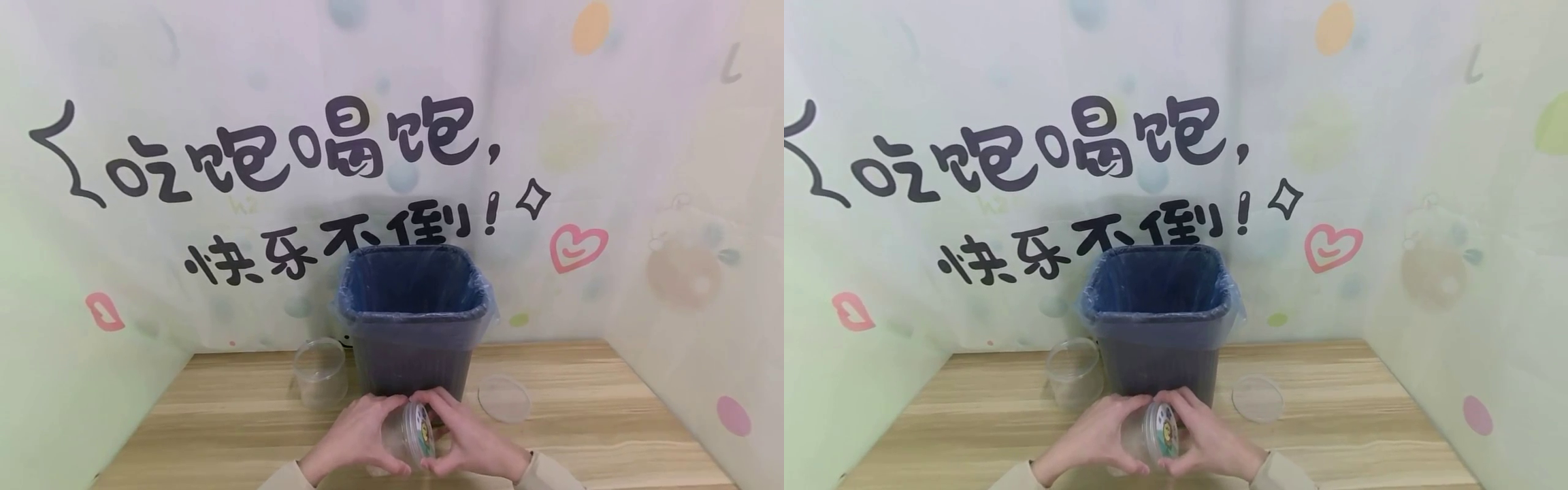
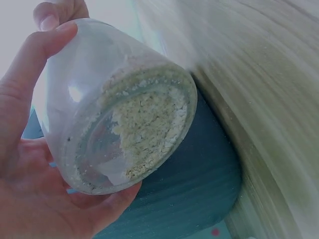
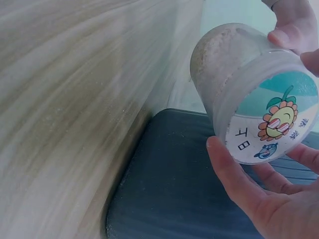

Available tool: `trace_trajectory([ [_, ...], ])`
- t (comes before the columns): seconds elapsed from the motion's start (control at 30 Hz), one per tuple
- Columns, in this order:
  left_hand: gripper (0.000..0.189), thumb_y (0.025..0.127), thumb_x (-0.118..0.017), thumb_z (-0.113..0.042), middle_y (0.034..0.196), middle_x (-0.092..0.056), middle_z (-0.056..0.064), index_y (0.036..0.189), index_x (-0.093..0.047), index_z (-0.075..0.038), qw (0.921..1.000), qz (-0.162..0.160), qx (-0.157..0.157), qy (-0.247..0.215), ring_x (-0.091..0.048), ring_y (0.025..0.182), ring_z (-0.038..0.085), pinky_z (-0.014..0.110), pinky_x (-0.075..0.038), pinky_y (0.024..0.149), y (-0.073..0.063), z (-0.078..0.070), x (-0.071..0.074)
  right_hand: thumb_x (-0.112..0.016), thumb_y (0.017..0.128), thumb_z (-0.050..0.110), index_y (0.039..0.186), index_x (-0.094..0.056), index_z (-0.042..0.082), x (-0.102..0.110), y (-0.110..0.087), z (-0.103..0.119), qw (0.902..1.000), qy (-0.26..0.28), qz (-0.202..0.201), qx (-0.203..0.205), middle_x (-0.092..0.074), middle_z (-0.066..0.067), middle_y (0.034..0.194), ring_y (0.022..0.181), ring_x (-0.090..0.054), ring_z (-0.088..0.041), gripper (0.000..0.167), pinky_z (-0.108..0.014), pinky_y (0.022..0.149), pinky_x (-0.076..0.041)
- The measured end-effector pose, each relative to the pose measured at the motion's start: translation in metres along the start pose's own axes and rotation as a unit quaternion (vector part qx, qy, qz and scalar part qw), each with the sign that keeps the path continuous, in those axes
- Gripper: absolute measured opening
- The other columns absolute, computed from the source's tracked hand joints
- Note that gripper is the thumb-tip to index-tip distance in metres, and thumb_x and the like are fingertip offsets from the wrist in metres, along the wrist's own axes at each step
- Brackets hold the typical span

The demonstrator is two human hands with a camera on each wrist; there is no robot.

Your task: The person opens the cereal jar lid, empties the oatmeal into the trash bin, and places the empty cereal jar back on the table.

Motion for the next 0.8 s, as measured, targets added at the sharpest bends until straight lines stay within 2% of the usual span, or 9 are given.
trace_trajectory([
  [0.13, 0.079, 0.055, -0.088, -0.051, 0.099, -0.067, 0.0, 0.118, -0.064, -0.01, 1.0, 0.0, 0.001, -0.002, -0.06, 0.082, 0.011, 0.028, -0.05, 0.068, 0.002, 0.001, 0.0, -0.077, 0.067, 0.011, 0.135, -0.042, 0.011, -0.001, 0.0, -0.001, 0.9998, -0.019, -0.007, 0.005, -0.046, -0.004, 0.121, 0.096, -0.057, -0.013, 0.077, -0.023, 0.066, -0.054],
  [0.3, 0.079, 0.054, -0.088, -0.053, 0.094, -0.067, -0.005, 0.117, -0.065, -0.012, 0.9998, 0.015, 0.001, -0.008, -0.059, 0.078, 0.007, 0.025, -0.049, 0.065, 0.002, 0.002, -0.002, -0.077, 0.072, 0.017, 0.137, -0.04, 0.013, -0.004, -0.004, -0.006, 0.9997, -0.017, 0.012, -0.01, -0.044, -0.003, 0.123, 0.099, -0.054, -0.011, 0.076, -0.02, 0.067, -0.053],
  [0.37, 0.078, 0.055, -0.088, -0.053, 0.095, -0.067, -0.006, 0.117, -0.065, -0.012, 0.9995, 0.024, 0.001, -0.02, -0.06, 0.079, 0.006, 0.025, -0.049, 0.066, 0.001, 0.003, -0.004, -0.076, 0.074, 0.02, 0.138, -0.04, 0.013, -0.005, -0.005, -0.006, 0.9997, -0.02, 0.016, -0.002, -0.044, -0.003, 0.124, 0.102, -0.053, -0.011, 0.074, -0.019, 0.067, -0.052],
  [0.47, 0.074, 0.06, -0.088, -0.05, 0.102, -0.067, -0.009, 0.119, -0.065, -0.011, 0.9957, 0.057, 0.001, -0.072, -0.059, 0.086, 0.004, 0.024, -0.049, 0.073, 0.001, 0.009, -0.007, -0.074, 0.082, 0.03, 0.14, -0.039, 0.011, -0.006, -0.005, -0.003, 0.9972, -0.055, 0.028, 0.042, -0.042, -0.003, 0.127, 0.108, -0.05, -0.013, 0.07, -0.022, 0.077, -0.052],
  [0.57, 0.069, 0.066, -0.086, -0.044, 0.108, -0.065, -0.012, 0.121, -0.064, -0.009, 0.986, 0.097, -0.005, -0.135, -0.057, 0.092, 0.001, 0.023, -0.047, 0.079, -0.002, 0.014, -0.011, -0.071, 0.086, 0.037, 0.141, -0.037, 0.01, -0.008, -0.004, 0.004, 0.992, -0.077, 0.049, 0.087, -0.039, -0.004, 0.132, 0.113, -0.048, -0.015, 0.07, -0.026, 0.087, -0.048],
  [0.63, 0.065, 0.068, -0.086, -0.04, 0.11, -0.064, -0.013, 0.121, -0.064, -0.008, 0.9795, 0.113, -0.009, -0.166, -0.056, 0.094, 0.0, 0.022, -0.046, 0.081, -0.004, 0.016, -0.012, -0.071, 0.087, 0.036, 0.141, -0.036, 0.009, -0.009, -0.003, 0.007, 0.9899, -0.076, 0.063, 0.101, -0.037, -0.005, 0.134, 0.116, -0.047, -0.016, 0.07, -0.028, 0.091, -0.046],
  [0.8, 0.063, 0.069, -0.085, -0.039, 0.11, -0.064, -0.014, 0.119, -0.064, -0.008, 0.9776, 0.116, -0.022, -0.174, -0.056, 0.093, -0.001, 0.021, -0.045, 0.081, -0.005, 0.015, -0.009, -0.071, 0.087, 0.036, 0.143, -0.035, 0.01, -0.009, -0.003, 0.01, 0.9892, -0.073, 0.076, 0.102, -0.035, -0.004, 0.138, 0.119, -0.045, -0.014, 0.071, -0.028, 0.094, -0.044],
])
Point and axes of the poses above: each hand's wrist, its own y-axis towards the middle knuckle, its own x-axis out of the back of the hand, z = x × y, the point moved 4 cm from there along y, towards the middle knuckle
